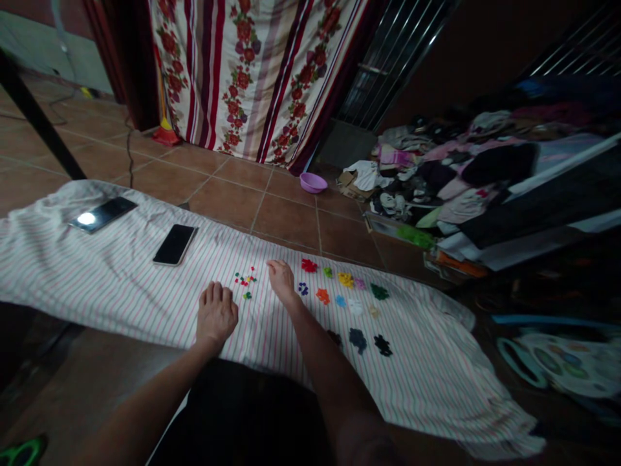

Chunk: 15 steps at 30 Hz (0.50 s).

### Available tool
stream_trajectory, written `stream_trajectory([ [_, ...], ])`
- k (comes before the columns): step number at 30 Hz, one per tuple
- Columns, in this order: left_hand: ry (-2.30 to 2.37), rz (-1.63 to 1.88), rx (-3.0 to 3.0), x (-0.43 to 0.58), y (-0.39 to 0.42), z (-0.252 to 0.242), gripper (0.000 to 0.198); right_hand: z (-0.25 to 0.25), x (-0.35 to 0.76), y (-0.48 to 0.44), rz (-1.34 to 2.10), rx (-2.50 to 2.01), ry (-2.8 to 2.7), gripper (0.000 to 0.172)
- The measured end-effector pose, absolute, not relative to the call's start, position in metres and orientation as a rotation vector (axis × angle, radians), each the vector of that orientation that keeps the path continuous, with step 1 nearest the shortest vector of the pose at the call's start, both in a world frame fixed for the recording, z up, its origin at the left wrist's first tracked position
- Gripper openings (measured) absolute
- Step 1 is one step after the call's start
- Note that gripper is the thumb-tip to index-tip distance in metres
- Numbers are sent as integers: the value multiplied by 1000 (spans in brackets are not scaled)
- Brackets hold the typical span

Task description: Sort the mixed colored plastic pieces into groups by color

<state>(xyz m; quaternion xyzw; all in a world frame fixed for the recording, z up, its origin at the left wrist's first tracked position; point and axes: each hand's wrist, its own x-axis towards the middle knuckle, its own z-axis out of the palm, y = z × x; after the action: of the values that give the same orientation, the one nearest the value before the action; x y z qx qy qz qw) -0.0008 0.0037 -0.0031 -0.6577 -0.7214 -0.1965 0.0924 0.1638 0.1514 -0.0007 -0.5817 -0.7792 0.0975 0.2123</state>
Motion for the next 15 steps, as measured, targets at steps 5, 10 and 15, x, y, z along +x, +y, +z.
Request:
stream_trajectory([
  [5,-2138,-587,-1955,-1,5,-5,27,0,144,150,346,-1515,-2206,32],
  [10,-2151,-618,-1958,-1,5,-3,27,4,132,151,453,-1452,-2290,32],
  [15,-2158,-670,-1974,-1,5,-2,28,6,128,151,474,-1447,-2364,33],
])
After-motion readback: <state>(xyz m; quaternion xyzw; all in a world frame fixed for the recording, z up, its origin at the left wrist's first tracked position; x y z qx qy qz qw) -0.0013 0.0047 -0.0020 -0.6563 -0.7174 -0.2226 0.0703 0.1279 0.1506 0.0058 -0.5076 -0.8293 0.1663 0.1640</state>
